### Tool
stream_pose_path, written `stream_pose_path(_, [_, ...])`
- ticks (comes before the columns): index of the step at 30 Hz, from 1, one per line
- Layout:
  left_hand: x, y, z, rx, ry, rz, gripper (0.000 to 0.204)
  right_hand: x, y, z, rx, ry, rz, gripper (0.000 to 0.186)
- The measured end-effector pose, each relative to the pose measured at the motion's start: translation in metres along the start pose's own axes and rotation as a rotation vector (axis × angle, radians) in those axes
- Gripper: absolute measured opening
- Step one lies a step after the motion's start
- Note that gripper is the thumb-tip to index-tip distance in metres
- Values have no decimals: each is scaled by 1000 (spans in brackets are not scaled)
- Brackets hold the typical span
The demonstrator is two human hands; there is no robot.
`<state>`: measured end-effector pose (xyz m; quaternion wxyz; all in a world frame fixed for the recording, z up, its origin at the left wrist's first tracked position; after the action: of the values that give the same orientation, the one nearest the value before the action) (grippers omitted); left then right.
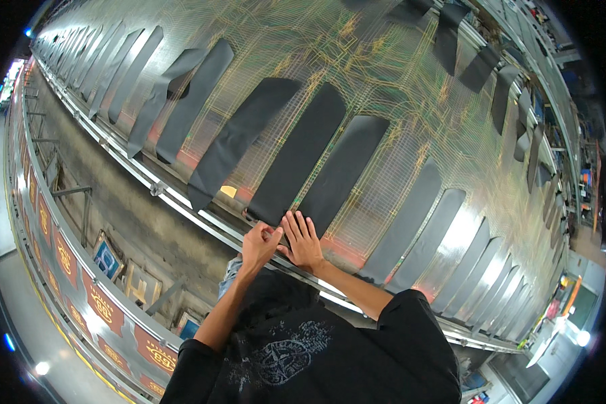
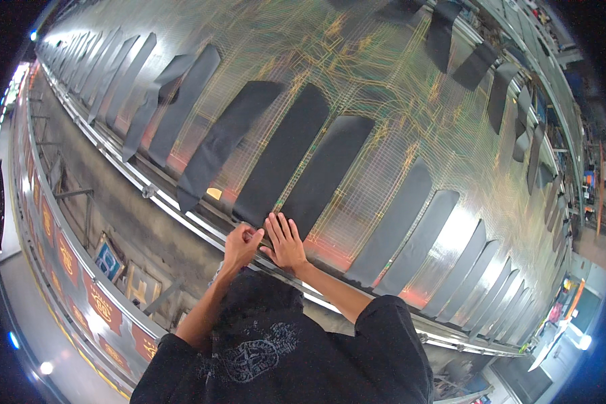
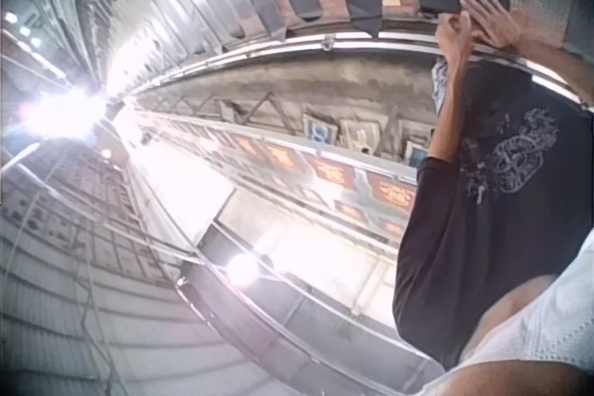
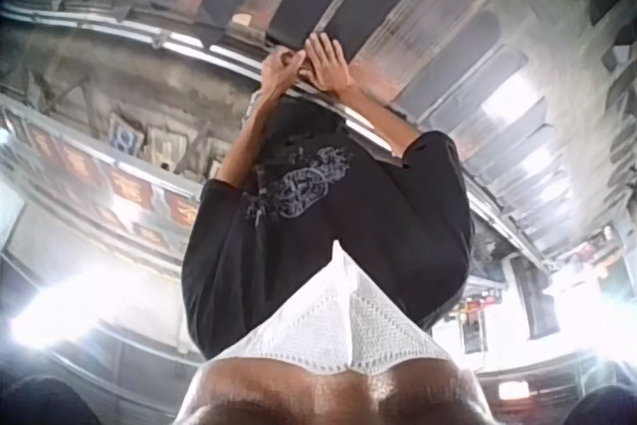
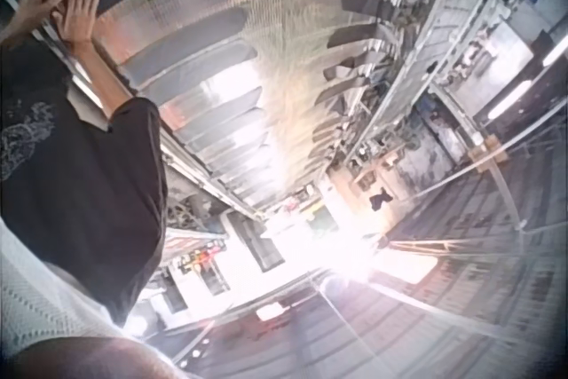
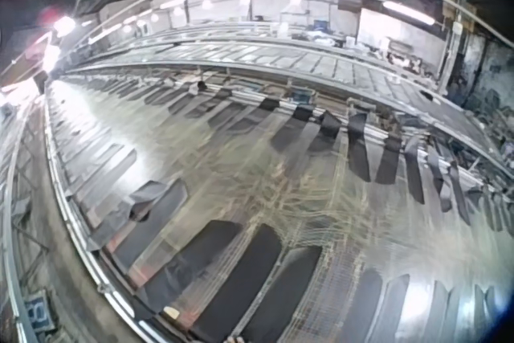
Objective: The person arranges multiple dark rectangular fabric pieces on a large, curved, grid-patterned surface. They pick up each piece, position it carefully, and smooth it down with their hands. The process is repeated for several pieces in a row.
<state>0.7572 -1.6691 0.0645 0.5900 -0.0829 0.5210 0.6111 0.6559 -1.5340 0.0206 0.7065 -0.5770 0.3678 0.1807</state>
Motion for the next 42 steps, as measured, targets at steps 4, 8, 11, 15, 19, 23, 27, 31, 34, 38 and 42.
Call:
stream_pose_path(4, [-45,-5,-6,15,51,105,33,-16,-11,1,-55,-37,-137,70])
stream_pose_path(8, [-84,-36,-33,-8,236,185,25,-39,-38,23,92,-158,-226,64])
stream_pose_path(11, [-119,-77,-68,57,509,130,22,-28,-43,33,469,-286,-327,64])
stream_pose_path(15, [-159,-83,-112,80,580,-106,30,17,-34,61,462,-78,-4,70])
stream_pose_path(19, [-169,-121,-149,180,492,-451,45,-52,-114,10,231,-577,-65,70])
stream_pose_path(23, [-155,-130,-171,125,265,-478,44,-63,-183,-77,542,-817,-563,75])
stream_pose_path(27, [-171,-120,-164,164,-51,24,48,-6,-147,-143,857,-304,-815,92])
stream_pose_path(31, [-216,-95,-130,336,-429,336,33,30,-129,-192,882,291,-1613,98])
stream_pose_path(34, [-277,-82,-91,440,-565,414,34,28,-115,-228,396,511,-2157,99])
stream_pose_path(38, [-319,-101,-84,557,-580,324,36,-3,-43,-244,620,1028,-1691,76])
stream_pose_path(42, [-339,-132,-111,465,-663,330,37,-56,-40,-290,860,1407,-1238,47])
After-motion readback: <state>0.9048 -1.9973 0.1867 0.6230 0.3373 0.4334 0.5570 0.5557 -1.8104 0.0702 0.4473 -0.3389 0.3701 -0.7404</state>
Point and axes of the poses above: each hand's wrist, its own z-axis away from the middle knuckle, its own x-axis out of the palm, y = z × x, the point moved 2 cm from there along -z, towards the middle knuckle, and after that the axes turned 13 degrees about -z, right-handed, at the moved point
